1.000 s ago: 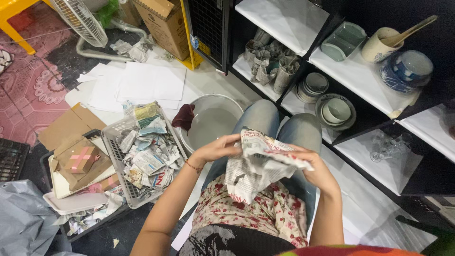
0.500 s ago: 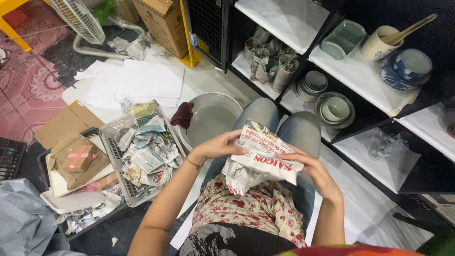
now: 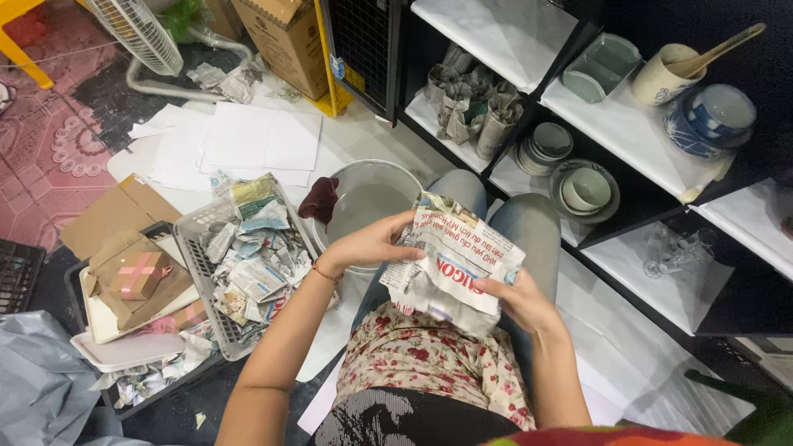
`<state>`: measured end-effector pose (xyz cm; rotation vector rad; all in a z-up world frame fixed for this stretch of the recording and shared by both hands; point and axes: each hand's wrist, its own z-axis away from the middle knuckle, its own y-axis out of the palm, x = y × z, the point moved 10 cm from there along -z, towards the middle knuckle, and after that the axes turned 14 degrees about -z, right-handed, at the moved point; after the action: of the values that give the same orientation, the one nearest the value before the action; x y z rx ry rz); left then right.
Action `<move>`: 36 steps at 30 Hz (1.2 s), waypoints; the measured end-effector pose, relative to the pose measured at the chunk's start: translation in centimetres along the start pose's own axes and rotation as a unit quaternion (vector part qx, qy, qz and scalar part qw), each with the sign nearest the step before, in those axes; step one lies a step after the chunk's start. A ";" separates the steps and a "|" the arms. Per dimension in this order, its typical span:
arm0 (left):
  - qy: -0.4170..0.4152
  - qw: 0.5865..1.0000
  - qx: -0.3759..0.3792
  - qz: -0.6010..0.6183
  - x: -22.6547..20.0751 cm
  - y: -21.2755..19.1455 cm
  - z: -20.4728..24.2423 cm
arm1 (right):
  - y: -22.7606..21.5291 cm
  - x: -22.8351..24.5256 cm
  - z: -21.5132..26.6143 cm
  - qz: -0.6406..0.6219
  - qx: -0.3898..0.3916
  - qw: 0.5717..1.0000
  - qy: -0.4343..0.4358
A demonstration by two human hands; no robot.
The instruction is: The person sits on the floor and repeatedly picks up small ceramic bowls and cups from a nearby shelf. They wrap each item individually in newspaper, then place the wrapped items back onto the shelf. The process is repeated for multiple items throughout the clip.
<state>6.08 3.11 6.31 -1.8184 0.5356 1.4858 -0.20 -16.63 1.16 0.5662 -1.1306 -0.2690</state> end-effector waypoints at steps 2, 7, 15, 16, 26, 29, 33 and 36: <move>0.015 1.000 -0.002 -0.014 0.2 -0.3 0.2 | -2.2 0.2 -0.2 0.131 -0.068 0.989 -0.020; -0.034 0.991 -0.051 0.123 4.2 -1.0 -0.4 | -3.9 1.8 0.4 0.174 -0.087 0.970 -0.147; -0.004 0.988 0.037 0.147 7.2 1.7 -0.1 | 4.0 6.2 2.9 0.335 0.052 0.911 -0.235; -0.014 0.985 0.051 0.166 7.3 1.9 0.0 | 4.8 6.5 3.1 0.341 0.062 0.911 -0.223; -0.076 0.979 -0.061 0.177 5.4 0.4 0.1 | 8.3 7.5 3.1 0.505 0.027 0.835 -0.218; -0.051 0.984 -0.162 0.061 4.1 -0.7 0.6 | 9.1 6.2 2.4 0.535 0.108 0.814 -0.198; -0.053 0.981 -0.152 -0.105 2.5 -1.0 1.6 | 10.2 6.3 0.8 0.447 0.157 0.848 -0.236; -0.065 0.975 -0.170 -0.131 1.9 -1.9 3.3 | 11.4 5.0 -2.1 0.549 0.043 0.784 -0.286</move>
<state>5.70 7.07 4.76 -1.9407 -0.0284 1.5656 2.84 -9.00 10.68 -0.2014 -1.8884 0.6853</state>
